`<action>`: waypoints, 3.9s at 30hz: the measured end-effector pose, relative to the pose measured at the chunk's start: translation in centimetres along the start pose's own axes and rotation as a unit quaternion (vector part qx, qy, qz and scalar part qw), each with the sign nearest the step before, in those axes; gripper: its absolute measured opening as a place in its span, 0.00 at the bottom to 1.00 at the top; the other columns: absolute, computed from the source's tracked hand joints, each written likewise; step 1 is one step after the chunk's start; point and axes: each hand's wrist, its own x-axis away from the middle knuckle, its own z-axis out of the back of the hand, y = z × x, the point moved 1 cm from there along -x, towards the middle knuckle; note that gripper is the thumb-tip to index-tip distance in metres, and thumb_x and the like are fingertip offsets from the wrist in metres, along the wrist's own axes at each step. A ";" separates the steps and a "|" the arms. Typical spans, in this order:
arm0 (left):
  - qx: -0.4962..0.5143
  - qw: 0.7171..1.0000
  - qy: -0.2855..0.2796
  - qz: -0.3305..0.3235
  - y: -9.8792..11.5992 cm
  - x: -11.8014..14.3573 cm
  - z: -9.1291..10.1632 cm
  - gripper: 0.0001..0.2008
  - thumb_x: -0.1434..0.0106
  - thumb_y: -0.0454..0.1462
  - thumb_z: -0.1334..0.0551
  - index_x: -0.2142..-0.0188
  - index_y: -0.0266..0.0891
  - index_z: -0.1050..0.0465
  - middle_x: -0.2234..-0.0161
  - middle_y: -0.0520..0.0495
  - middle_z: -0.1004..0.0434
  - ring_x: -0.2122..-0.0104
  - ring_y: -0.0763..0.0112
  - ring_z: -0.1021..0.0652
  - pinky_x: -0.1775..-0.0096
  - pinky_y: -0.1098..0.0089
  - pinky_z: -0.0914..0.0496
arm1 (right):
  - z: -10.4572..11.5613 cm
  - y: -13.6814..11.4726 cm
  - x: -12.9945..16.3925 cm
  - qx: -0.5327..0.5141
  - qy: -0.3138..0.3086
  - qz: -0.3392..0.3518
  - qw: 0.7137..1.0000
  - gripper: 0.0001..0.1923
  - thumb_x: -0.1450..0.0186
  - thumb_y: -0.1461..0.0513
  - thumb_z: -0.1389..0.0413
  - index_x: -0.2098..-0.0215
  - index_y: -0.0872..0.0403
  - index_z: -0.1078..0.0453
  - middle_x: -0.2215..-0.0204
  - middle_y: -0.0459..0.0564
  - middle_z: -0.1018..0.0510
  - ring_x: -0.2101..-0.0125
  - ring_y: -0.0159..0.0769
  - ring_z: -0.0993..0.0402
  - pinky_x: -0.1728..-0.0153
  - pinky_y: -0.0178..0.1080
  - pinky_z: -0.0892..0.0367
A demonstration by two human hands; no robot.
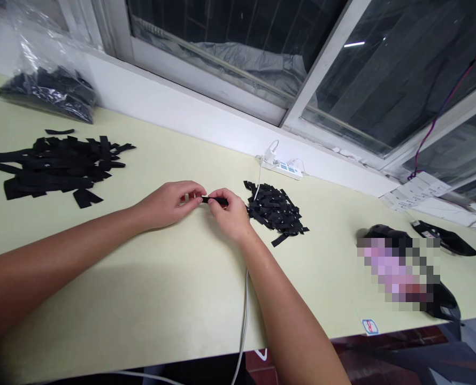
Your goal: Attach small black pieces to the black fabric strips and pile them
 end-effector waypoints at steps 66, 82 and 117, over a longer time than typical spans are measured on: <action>0.110 0.992 0.022 0.059 0.1 -0.2 -0.4 0.09 0.36 0.41 0.39 0.62 0.40 0.23 0.63 0.49 0.19 0.62 0.68 0.23 0.62 0.68 0.31 | -0.3 0.3 -0.3 -0.083 -0.034 -0.023 0.996 0.12 0.43 0.55 0.36 0.64 0.53 0.25 0.70 0.46 0.22 0.72 0.31 0.27 0.68 0.36 0.29; 0.097 0.993 0.017 0.058 0.2 -0.2 -0.4 0.09 0.36 0.41 0.40 0.63 0.41 0.23 0.66 0.50 0.20 0.65 0.69 0.24 0.63 0.69 0.32 | -0.2 0.1 -0.2 -0.072 -0.041 -0.031 0.996 0.11 0.43 0.55 0.36 0.65 0.53 0.25 0.71 0.46 0.22 0.72 0.30 0.28 0.68 0.36 0.29; 0.086 0.994 0.011 0.066 0.2 -0.2 -0.5 0.08 0.37 0.39 0.40 0.62 0.41 0.23 0.66 0.51 0.20 0.67 0.70 0.25 0.64 0.69 0.33 | -0.2 0.0 -0.2 -0.075 -0.045 -0.037 0.995 0.10 0.43 0.57 0.37 0.66 0.53 0.25 0.72 0.45 0.23 0.71 0.30 0.28 0.66 0.36 0.30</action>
